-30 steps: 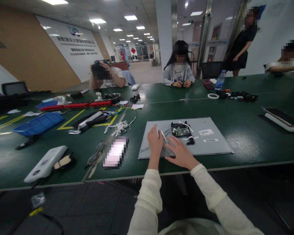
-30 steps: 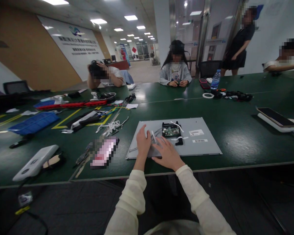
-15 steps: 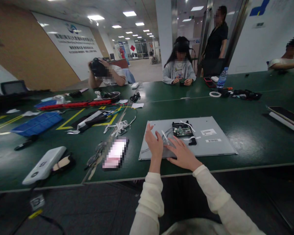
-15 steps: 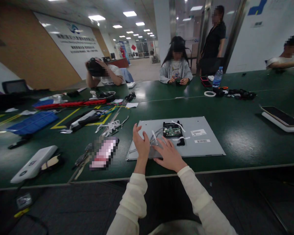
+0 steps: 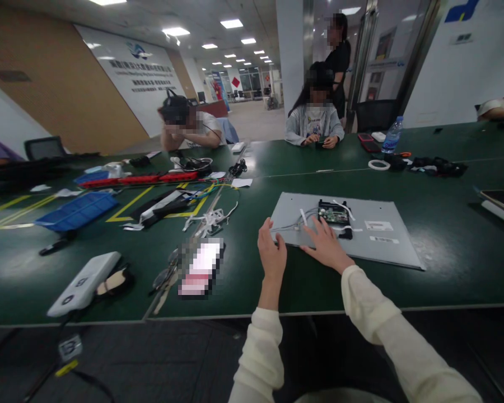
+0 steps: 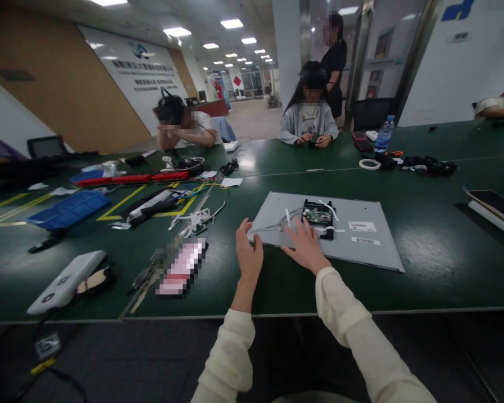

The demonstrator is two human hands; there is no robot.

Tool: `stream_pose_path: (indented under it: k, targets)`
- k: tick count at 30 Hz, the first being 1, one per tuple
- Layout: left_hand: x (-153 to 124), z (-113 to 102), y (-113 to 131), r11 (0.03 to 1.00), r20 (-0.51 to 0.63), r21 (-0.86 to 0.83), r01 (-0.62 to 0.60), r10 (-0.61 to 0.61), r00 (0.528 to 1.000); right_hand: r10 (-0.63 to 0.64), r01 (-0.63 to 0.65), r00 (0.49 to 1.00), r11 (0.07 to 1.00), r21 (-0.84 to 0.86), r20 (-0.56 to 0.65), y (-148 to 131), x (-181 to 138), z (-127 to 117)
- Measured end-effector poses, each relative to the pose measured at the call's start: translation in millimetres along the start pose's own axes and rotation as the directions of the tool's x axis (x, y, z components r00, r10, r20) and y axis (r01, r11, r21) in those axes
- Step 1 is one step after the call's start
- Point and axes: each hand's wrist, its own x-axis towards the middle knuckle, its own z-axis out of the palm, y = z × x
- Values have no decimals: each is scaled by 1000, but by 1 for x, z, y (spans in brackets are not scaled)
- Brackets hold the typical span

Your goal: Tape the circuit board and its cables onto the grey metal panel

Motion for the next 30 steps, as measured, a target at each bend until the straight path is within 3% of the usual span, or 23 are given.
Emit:
stream_pose_path:
  k: [5,12,20,30]
  targets:
    - [0,-1,2,999,61,-44,24,-22,998,196,-200,979,976,-89,-52,37,27,2]
    - [-2,-3,4,993,156,-106,59,-42,987,399,-419,906,894,-158,-141,85,46,3]
    - [-4,-3,2,990,205,-110,88,-64,977,515,-602,776,777,-185,-363,136,55,2]
    - [-6,-5,1,996,272,-14,89,-82,959,665,-750,609,660,-42,-433,212,73,0]
